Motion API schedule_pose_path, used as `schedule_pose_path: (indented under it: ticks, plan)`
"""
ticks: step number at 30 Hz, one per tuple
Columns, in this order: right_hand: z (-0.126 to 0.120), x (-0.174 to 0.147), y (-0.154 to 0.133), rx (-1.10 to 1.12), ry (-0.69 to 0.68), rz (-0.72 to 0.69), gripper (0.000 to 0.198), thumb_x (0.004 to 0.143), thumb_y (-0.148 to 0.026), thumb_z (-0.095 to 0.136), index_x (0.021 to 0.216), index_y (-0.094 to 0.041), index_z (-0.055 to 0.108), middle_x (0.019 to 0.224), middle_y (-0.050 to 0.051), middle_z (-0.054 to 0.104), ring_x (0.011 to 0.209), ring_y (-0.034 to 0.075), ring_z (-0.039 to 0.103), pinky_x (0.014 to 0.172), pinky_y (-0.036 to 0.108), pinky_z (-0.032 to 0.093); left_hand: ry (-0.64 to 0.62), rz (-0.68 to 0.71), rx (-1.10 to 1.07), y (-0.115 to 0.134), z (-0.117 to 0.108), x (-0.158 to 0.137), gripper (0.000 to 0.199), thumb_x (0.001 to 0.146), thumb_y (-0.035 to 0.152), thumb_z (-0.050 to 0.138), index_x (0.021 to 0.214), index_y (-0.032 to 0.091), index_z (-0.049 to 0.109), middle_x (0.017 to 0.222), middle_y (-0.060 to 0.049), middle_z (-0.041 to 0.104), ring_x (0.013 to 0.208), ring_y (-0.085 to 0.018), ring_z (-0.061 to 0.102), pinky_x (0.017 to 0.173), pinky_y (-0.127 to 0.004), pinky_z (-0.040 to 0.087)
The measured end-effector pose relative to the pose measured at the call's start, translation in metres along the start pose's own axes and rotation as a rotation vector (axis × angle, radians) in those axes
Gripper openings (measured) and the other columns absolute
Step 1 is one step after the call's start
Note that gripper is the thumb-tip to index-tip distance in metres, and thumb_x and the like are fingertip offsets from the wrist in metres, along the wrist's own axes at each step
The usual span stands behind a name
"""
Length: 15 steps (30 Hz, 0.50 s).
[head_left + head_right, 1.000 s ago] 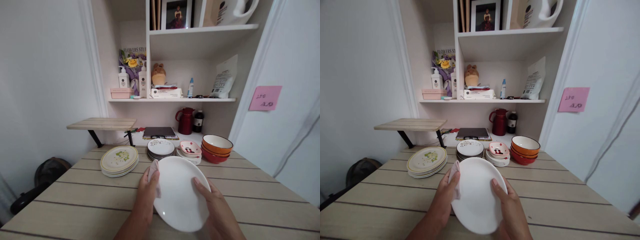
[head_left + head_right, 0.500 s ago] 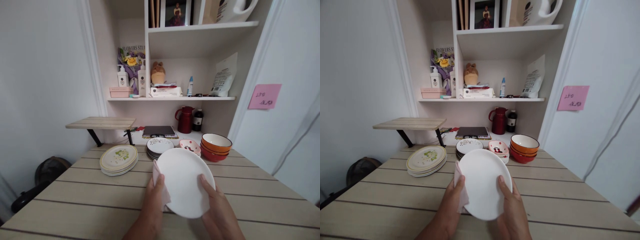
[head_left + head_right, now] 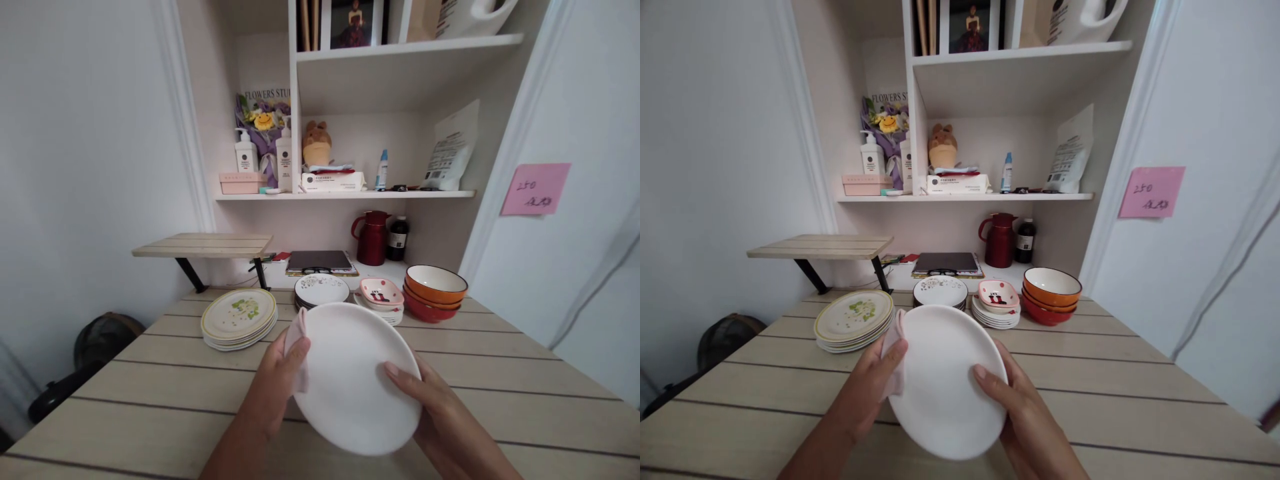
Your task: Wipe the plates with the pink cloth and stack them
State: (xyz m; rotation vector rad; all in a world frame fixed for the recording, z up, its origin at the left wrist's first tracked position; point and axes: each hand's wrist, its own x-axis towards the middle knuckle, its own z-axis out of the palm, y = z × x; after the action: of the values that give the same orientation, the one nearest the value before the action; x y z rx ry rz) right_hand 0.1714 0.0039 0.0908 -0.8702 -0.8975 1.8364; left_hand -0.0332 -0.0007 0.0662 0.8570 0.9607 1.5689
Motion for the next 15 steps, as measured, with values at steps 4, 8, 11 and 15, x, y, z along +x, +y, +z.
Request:
schedule_pose_path:
  ticks: [4,8,11,15]
  plan:
    - [0.0,-0.003,-0.004,-0.052,-0.086,0.024,0.072,0.077,-0.034,0.071,0.141,-0.035,0.04,0.12,0.006,0.069,0.099,0.028,0.066,0.077,0.036,0.053,-0.069,-0.023,0.136,0.009,0.001,-0.006,0.056,0.073,0.04,0.074,0.124,0.018,0.063,0.1,-0.011,0.074,0.087,-0.026,0.069,0.076,-0.032,0.052]
    - [-0.006,-0.002,-0.002,-0.117,-0.095,0.049,0.072,0.076,-0.036,0.07,0.141,-0.035,0.04,0.119,0.006,0.069,0.097,0.029,0.067,0.078,0.039,0.053,-0.127,-0.014,0.25,0.012,0.001,-0.009,0.048,0.074,0.042,0.071,0.116,0.019,0.068,0.086,-0.009,0.074,0.074,-0.024,0.068,0.066,-0.03,0.051]
    - [-0.012,0.0,0.002,-0.163,-0.066,0.066,0.069,0.075,-0.037,0.07,0.139,-0.036,0.043,0.115,0.004,0.07,0.094,0.029,0.068,0.077,0.04,0.053,-0.157,-0.048,0.311,0.011,0.0,-0.01,0.044,0.073,0.042,0.071,0.111,0.019,0.069,0.082,-0.008,0.073,0.071,-0.022,0.066,0.062,-0.029,0.049]
    - [-0.01,0.003,0.006,-0.183,-0.018,0.038,0.067,0.072,-0.037,0.072,0.135,-0.033,0.048,0.107,0.004,0.073,0.084,0.029,0.069,0.066,0.037,0.053,-0.172,-0.08,0.336,0.008,-0.002,-0.007,0.043,0.075,0.041,0.071,0.111,0.019,0.068,0.084,-0.007,0.071,0.074,-0.021,0.065,0.063,-0.027,0.048]
